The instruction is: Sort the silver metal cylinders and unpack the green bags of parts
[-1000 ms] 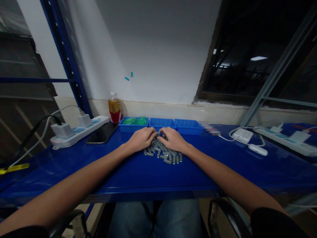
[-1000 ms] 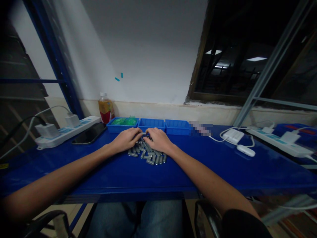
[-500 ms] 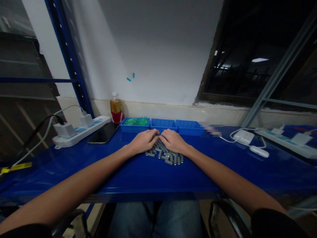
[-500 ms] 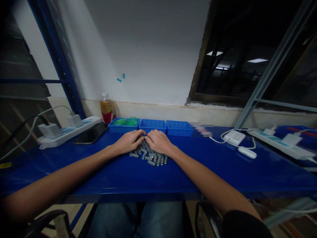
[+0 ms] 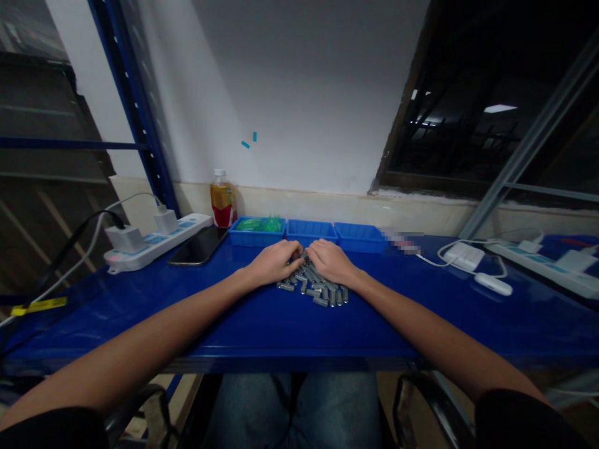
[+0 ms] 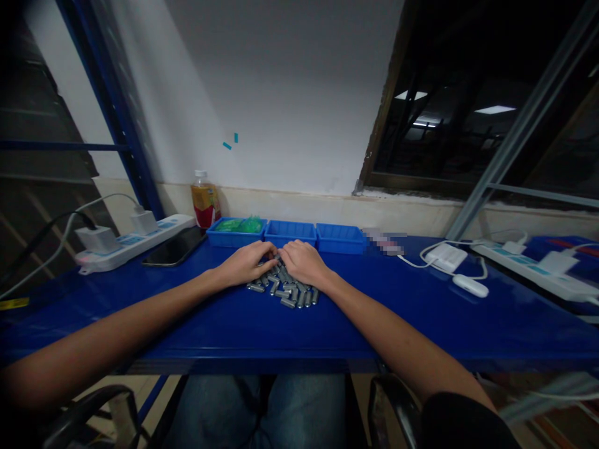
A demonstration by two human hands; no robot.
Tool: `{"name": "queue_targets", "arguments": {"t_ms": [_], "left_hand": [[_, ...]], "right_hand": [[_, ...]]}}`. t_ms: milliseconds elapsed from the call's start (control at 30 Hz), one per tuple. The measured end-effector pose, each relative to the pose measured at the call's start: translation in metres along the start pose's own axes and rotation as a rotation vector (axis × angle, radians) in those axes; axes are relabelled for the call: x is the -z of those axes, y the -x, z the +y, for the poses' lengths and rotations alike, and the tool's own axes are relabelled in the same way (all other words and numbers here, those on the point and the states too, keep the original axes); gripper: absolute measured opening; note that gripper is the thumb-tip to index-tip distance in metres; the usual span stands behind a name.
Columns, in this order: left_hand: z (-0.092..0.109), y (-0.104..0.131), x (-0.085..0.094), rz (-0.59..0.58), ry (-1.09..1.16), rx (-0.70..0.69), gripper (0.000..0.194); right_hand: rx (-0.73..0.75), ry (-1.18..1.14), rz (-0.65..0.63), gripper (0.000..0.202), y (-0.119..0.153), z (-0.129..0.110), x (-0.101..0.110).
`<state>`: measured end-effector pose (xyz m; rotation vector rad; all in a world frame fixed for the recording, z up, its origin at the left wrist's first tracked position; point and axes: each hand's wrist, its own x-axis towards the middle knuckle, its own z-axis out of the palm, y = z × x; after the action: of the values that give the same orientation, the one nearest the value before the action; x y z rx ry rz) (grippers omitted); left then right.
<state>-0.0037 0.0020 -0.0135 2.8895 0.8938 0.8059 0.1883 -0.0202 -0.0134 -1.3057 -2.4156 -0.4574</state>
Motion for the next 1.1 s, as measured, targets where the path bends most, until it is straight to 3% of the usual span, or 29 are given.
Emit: {"name": "queue_targets", "arguments": {"t_ms": [333, 700, 933, 1100], "left_hand": [[-0.0009, -0.0004, -0.0014, 0.032, -0.036, 0.037, 0.020], [0.0043, -0.0001, 0.0012, 0.035, -0.049, 0.013, 0.018], [0.0062, -0.0024, 0.0035, 0.018, -0.182, 0.076, 0.031], [0.0061, -0.0023, 0.0054, 0.009, -0.176, 0.107, 0.035]], "right_hand": [[-0.021, -0.166, 0.077, 0.015, 0.0038, -0.0030, 0.0036], [-0.026, -0.043, 0.010, 0.031, 0.0008, -0.0023, 0.0013], [-0.021, -0.252, 0.113, 0.018, 0.0029, -0.0022, 0.0017], [0.023, -0.183, 0.131, 0.015, 0.0035, -0.0024, 0.0019]]}}
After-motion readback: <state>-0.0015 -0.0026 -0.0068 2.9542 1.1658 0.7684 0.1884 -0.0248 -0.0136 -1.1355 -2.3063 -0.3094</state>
